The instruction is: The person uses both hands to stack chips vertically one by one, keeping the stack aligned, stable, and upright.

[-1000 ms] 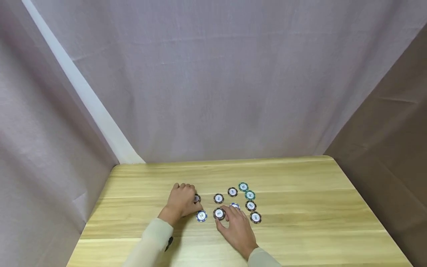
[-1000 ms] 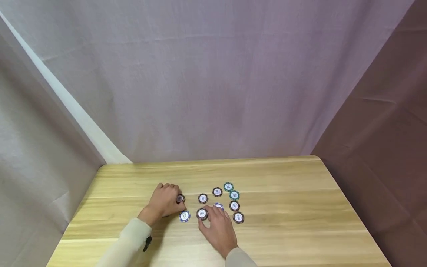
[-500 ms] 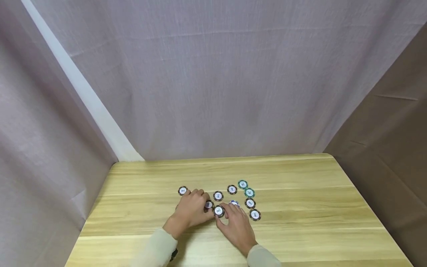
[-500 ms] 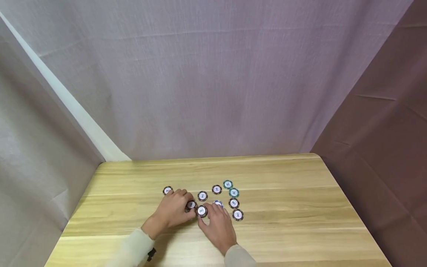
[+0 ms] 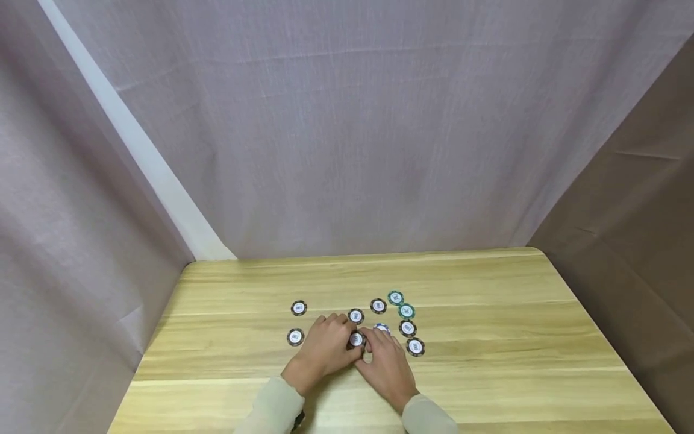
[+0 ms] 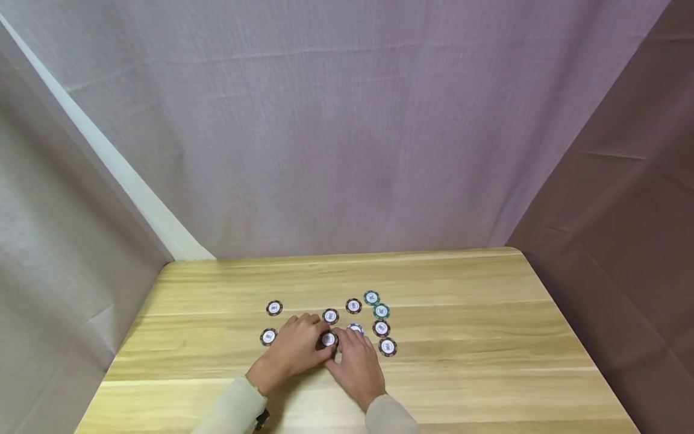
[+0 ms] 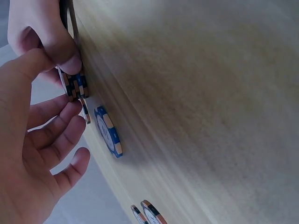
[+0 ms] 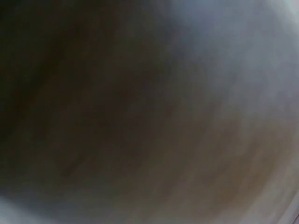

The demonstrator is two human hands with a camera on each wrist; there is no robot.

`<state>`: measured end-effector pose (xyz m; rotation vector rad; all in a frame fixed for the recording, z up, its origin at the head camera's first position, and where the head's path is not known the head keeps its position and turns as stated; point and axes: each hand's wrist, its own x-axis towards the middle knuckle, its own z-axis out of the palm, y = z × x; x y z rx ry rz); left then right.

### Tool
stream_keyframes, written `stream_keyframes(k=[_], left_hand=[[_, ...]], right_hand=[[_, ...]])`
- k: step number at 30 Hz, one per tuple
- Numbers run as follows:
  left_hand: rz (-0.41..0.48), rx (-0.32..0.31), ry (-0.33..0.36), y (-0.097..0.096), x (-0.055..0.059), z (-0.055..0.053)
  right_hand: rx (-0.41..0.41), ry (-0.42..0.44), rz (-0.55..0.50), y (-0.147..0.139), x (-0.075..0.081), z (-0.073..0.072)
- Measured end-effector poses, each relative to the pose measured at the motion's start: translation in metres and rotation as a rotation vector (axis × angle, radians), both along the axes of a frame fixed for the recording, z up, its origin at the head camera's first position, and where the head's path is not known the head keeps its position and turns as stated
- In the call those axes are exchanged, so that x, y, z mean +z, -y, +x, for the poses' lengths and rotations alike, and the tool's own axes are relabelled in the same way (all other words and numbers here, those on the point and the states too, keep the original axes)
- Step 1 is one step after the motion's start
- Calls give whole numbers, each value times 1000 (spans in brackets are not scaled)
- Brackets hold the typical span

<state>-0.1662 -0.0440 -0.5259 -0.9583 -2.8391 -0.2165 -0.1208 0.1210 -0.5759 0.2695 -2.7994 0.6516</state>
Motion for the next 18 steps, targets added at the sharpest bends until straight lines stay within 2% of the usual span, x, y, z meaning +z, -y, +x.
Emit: stream_keyframes(k=[3, 7, 13, 18], left_hand=[[9, 4, 16, 0, 2, 1], [29, 0, 45, 11, 8, 3], [8, 12, 77, 39, 20, 4], [29, 48, 79, 63, 22, 5]], right_hand=[[-2, 5, -13, 0, 2, 1], [5, -3, -26, 3, 1, 1], [-1, -33, -26, 2, 3, 0], [-5, -36, -24, 0, 2, 1]])
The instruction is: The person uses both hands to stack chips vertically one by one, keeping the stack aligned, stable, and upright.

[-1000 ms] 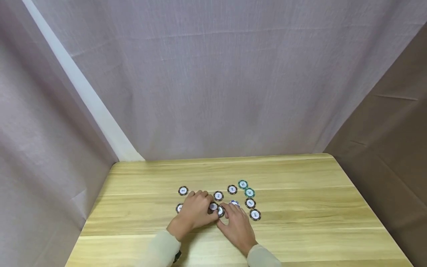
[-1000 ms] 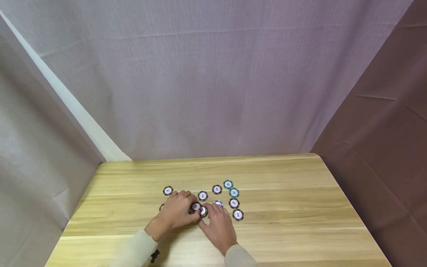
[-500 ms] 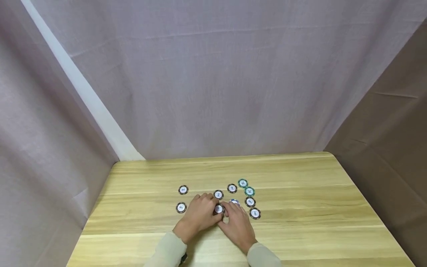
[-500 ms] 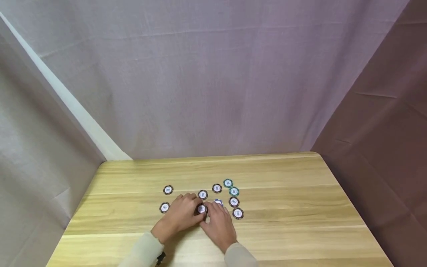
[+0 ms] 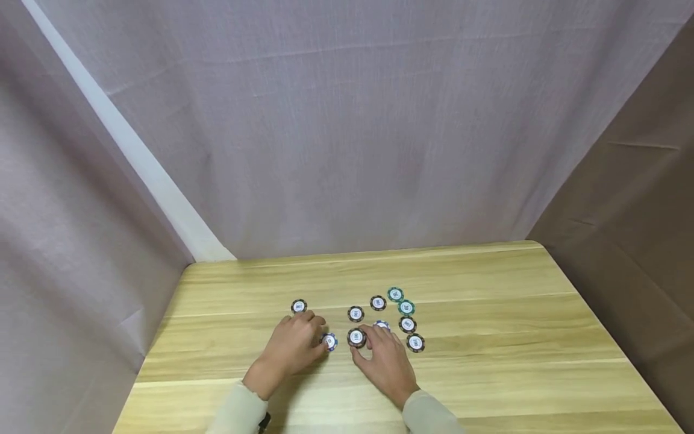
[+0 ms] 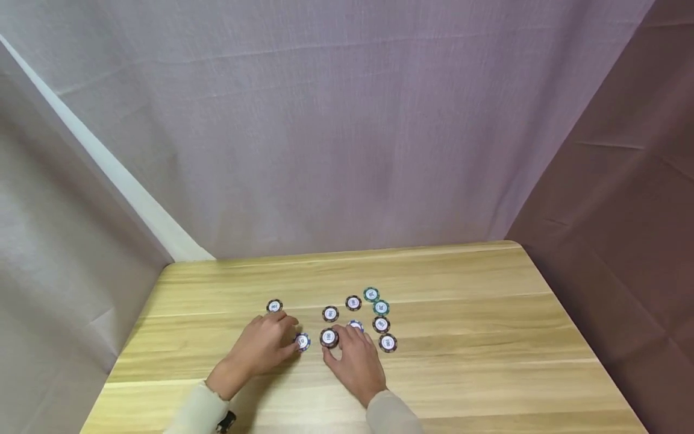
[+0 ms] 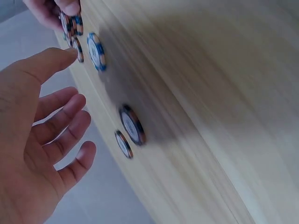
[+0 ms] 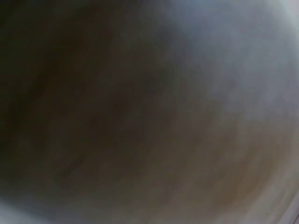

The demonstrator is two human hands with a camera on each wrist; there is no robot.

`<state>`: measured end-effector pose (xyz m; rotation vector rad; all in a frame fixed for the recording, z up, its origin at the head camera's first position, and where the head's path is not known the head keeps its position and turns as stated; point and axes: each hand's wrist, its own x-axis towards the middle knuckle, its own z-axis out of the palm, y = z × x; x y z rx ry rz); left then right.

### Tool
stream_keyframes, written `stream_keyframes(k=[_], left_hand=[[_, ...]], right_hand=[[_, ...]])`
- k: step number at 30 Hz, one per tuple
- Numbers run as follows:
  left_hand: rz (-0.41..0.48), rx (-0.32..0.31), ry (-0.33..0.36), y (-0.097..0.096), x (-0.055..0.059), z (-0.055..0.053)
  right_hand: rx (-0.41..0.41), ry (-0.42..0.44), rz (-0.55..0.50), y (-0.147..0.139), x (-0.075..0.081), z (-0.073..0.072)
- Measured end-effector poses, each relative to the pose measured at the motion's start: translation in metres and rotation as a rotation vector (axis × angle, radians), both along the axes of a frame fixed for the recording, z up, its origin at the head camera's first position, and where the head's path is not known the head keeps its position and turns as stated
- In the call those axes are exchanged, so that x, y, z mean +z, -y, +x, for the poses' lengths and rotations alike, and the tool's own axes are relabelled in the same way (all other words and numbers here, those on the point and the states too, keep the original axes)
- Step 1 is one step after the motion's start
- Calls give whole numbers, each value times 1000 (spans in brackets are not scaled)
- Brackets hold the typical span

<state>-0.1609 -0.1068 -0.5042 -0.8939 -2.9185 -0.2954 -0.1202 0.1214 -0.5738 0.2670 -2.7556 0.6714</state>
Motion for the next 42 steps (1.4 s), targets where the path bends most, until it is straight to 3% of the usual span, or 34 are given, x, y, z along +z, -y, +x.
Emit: stream_keyframes(k=[7, 16, 20, 28, 33, 35, 38, 42], left_hand=[[0, 47, 32, 23, -2, 0], [61, 180, 167, 43, -6, 0], [88, 200, 202, 47, -6, -1], [143, 181, 122, 52, -12, -3], [111, 134, 140, 53, -16, 2], [86, 95, 120, 51, -16, 3], [19, 52, 35, 47, -15, 3], [-134, 42, -84, 43, -16, 1]], right_hand=[[-10, 1, -13, -2, -2, -2], [-3, 16, -27, 2, -4, -4], [1, 6, -24, 2, -3, -6], [6, -2, -27, 2, -1, -7], [-10, 18, -24, 2, -2, -2], [-18, 21, -16, 1, -2, -1], [-18, 22, -11, 0, -3, -1], [-14, 19, -15, 1, -5, -2]])
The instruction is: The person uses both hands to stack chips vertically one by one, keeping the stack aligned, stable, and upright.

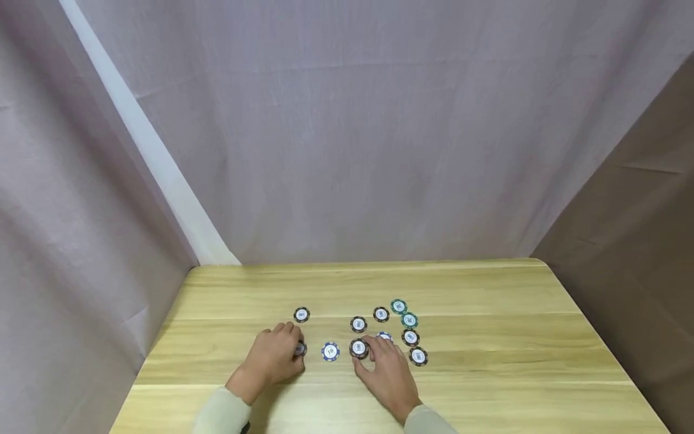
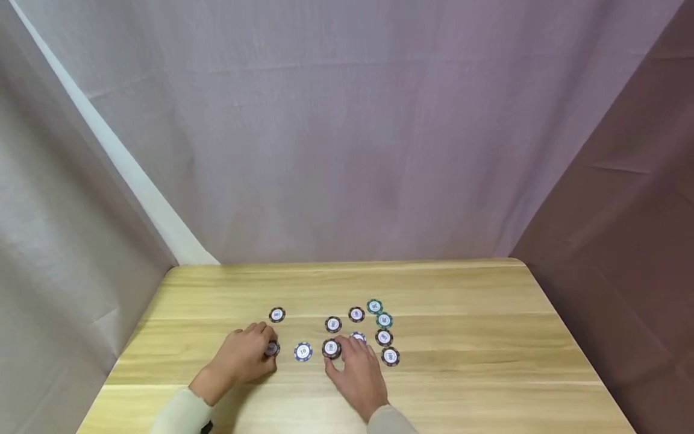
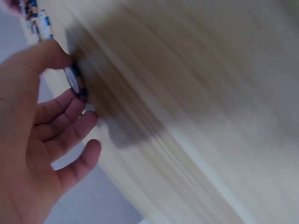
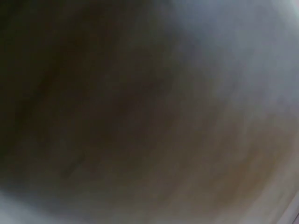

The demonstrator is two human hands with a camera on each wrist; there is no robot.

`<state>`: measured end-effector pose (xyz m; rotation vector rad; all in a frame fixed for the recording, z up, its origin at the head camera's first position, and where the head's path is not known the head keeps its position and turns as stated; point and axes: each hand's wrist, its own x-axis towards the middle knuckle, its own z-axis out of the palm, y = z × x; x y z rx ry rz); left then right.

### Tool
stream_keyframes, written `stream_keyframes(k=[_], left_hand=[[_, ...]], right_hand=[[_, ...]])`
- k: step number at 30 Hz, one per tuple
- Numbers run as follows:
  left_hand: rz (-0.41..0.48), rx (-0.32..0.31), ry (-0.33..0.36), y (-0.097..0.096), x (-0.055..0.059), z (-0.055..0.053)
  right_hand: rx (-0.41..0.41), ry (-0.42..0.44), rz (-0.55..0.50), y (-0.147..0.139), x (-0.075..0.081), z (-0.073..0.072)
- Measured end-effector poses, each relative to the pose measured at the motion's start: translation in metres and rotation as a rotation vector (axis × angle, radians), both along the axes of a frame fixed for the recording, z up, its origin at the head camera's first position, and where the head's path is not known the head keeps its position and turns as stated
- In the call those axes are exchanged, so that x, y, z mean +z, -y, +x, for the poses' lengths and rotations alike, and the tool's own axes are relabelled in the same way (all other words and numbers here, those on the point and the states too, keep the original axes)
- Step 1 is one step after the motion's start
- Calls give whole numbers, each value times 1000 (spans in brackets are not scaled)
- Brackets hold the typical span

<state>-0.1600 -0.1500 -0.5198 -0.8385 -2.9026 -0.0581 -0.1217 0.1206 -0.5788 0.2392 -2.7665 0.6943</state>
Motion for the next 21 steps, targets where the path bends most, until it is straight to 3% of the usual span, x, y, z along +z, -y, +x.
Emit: stream_keyframes(k=[3, 7, 14, 21], left_hand=[[-14, 14, -6, -3, -1, -3], [87, 21, -5, -15, 1, -7], [112, -32, -43, -44, 10, -14], [131, -92, -52, -72, 13, -14]], right_hand=[[-3, -1, -3, 2, -1, 0], [0, -16, 7, -1, 0, -2], [3, -28, 18, -1, 3, -8], [-3, -14, 18, 4, 6, -7]])
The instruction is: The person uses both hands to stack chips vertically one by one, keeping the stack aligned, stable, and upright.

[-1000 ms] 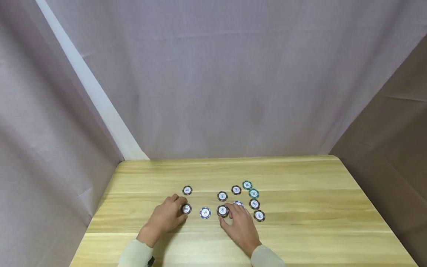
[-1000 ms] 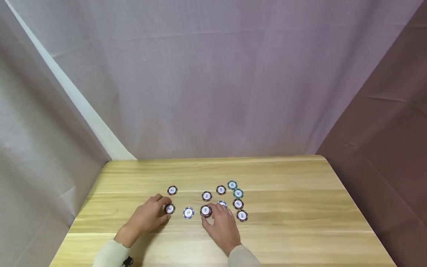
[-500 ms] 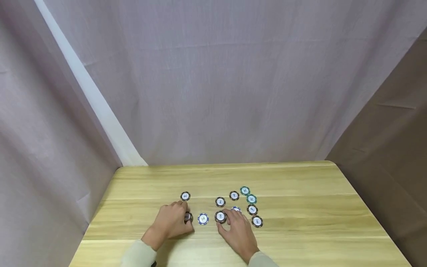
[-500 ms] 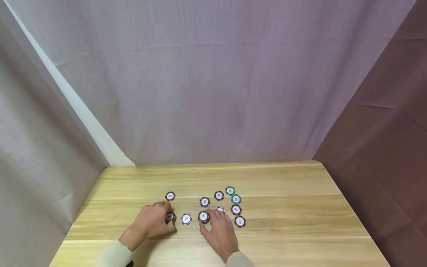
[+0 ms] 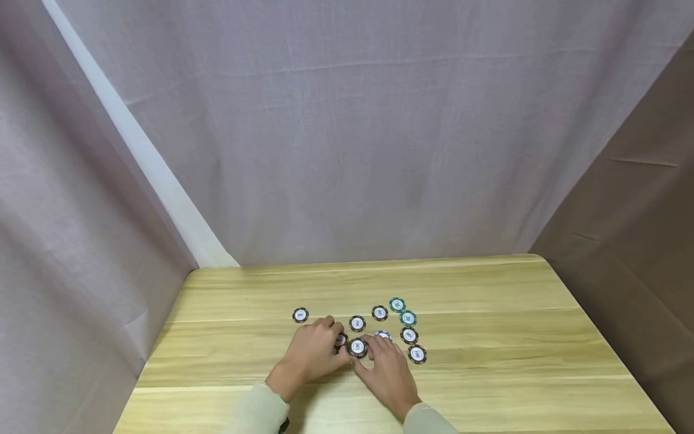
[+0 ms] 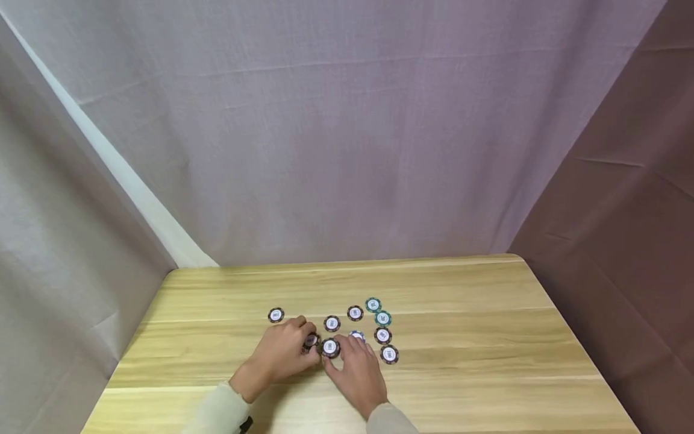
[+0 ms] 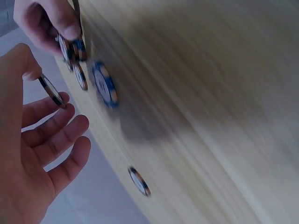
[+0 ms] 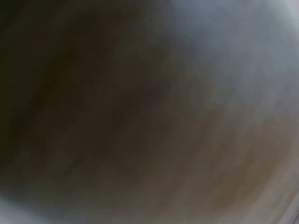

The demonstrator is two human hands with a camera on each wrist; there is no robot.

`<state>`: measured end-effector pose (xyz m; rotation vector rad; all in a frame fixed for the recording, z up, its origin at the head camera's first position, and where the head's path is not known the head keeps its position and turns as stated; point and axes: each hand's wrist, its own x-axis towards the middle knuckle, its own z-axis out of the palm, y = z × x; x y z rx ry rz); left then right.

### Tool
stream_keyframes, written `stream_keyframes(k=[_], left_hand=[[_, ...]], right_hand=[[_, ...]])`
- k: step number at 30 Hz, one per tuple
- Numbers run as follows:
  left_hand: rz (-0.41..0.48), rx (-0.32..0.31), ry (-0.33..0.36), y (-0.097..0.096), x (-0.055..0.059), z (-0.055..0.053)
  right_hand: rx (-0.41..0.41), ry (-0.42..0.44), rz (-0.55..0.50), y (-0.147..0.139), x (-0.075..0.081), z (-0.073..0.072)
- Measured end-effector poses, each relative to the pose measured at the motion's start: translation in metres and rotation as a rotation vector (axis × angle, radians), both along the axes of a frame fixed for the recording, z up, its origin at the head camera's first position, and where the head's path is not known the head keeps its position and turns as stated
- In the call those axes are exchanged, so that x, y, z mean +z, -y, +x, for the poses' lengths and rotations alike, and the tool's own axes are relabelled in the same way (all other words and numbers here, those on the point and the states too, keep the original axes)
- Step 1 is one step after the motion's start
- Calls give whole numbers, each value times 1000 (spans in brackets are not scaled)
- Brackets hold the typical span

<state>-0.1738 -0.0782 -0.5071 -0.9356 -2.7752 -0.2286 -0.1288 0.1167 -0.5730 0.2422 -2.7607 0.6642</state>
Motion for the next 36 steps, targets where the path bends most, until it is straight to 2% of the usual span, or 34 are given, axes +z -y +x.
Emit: stream_keyframes(k=[5, 9, 17, 23, 30, 36], left_hand=[[-30, -19, 39, -19, -3, 1], [-46, -26, 40, -29, -6, 2], [-17, 1, 100, -34, -8, 4], [29, -5, 110, -36, -5, 7], [71, 12, 105, -28, 0, 6], [115, 55, 63, -7, 3, -5]], right_hand=[[7, -13, 25, -1, 1, 1], [10, -11, 21, -2, 2, 1], [2, 34, 3, -1, 1, 0], [-2, 35, 7, -2, 0, 1], [0, 16, -5, -1, 0, 2], [-1, -24, -13, 0, -1, 1]])
